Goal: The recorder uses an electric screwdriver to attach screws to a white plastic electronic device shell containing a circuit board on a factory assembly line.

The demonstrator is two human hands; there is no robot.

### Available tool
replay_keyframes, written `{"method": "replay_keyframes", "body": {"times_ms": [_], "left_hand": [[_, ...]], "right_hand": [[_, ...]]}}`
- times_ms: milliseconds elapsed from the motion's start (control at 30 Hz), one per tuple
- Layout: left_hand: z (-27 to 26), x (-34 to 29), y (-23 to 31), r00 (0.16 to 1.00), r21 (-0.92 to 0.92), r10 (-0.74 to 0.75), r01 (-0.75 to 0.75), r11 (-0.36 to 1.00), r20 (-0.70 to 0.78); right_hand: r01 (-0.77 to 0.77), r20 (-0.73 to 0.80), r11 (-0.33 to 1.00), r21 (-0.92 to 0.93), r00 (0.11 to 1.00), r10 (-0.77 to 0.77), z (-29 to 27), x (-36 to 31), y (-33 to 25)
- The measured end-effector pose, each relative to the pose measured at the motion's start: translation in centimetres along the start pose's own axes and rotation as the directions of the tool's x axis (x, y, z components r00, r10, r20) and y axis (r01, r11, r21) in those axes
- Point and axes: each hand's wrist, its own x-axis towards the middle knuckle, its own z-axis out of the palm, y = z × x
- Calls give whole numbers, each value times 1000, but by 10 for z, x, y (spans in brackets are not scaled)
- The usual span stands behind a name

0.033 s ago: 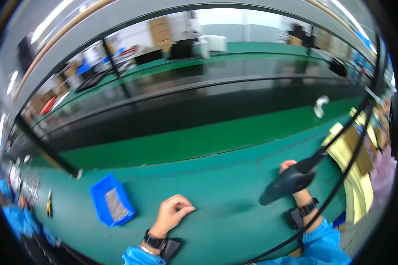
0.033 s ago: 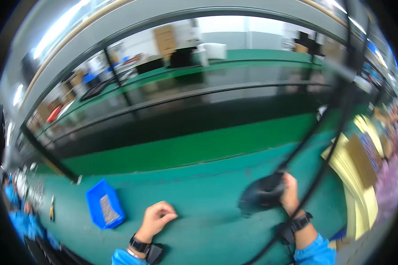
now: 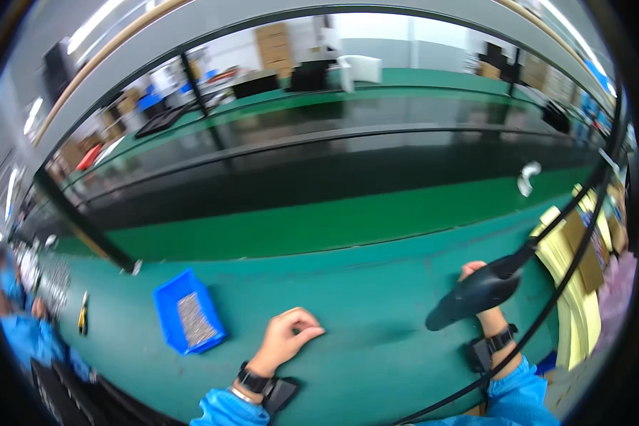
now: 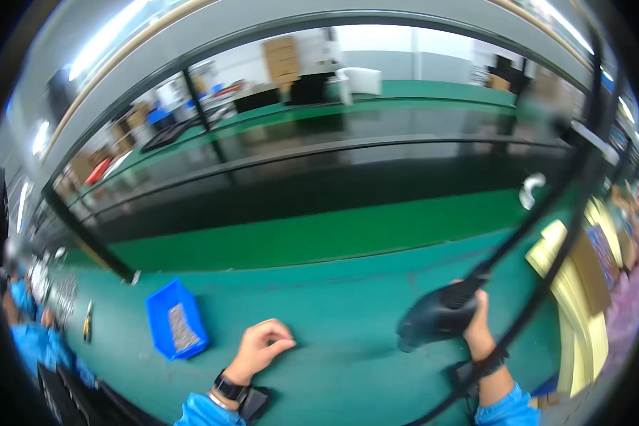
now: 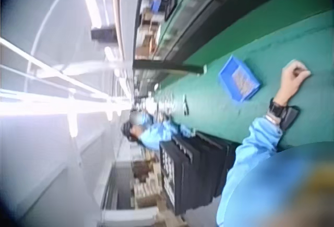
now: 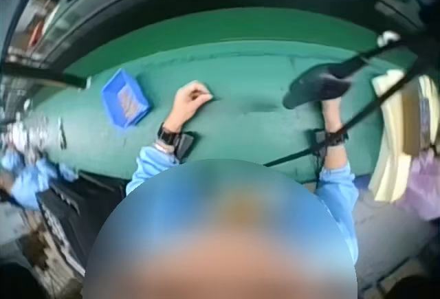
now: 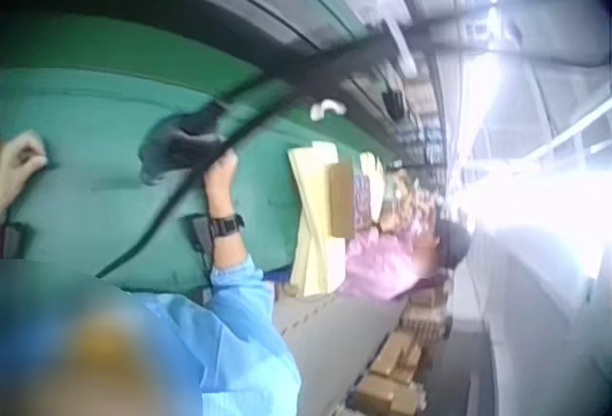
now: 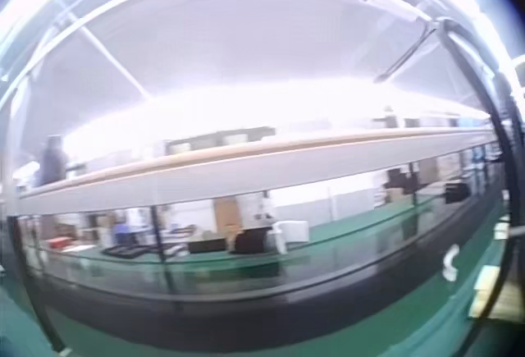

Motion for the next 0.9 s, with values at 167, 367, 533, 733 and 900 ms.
{"method": "replay_keyframes", "body": {"times_ms": [167, 367, 533, 733, 900], "left_hand": [[-14, -9, 6, 999, 28, -36, 37, 999, -9], [-15, -10, 6, 999, 43, -35, 36, 998, -24], [-18, -13, 7, 997, 7, -79, 79, 997, -19], [-12, -9, 6, 1000, 4, -30, 30, 1000, -2], [-15, -11, 0, 1000, 65, -9, 11, 998, -27]], "right_hand": [[294, 69, 807, -512, 951, -302, -13, 20, 12], [103, -33, 936, -338, 992, -121, 1, 4, 6], [46, -21, 930, -366, 998, -57, 4, 10, 1], [98, 5, 945, -311, 995, -101, -2, 7, -1], [110, 7, 979, -172, 994, -110, 33, -2, -11]]}}
